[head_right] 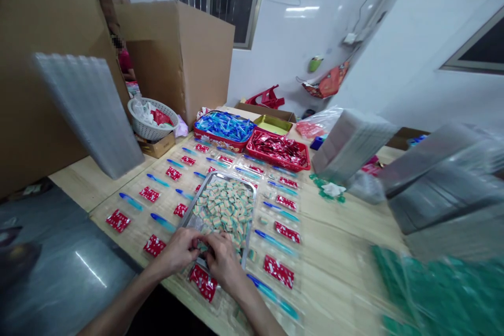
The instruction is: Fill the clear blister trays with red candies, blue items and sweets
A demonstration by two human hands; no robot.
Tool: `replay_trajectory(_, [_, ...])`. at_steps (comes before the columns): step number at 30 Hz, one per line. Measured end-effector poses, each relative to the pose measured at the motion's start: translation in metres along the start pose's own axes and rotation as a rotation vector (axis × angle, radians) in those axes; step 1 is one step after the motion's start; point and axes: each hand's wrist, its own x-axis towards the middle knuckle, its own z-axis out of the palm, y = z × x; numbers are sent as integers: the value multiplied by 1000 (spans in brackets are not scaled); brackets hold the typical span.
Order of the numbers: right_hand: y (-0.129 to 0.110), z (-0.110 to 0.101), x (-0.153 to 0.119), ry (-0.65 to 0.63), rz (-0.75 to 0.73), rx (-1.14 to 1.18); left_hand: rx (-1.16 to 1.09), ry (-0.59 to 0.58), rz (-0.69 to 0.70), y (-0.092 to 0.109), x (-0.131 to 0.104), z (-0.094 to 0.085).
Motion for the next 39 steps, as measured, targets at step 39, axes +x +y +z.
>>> replay_trajectory(39, [7,-17,19,48,99,-71,8,44,-7,-2,-4,1])
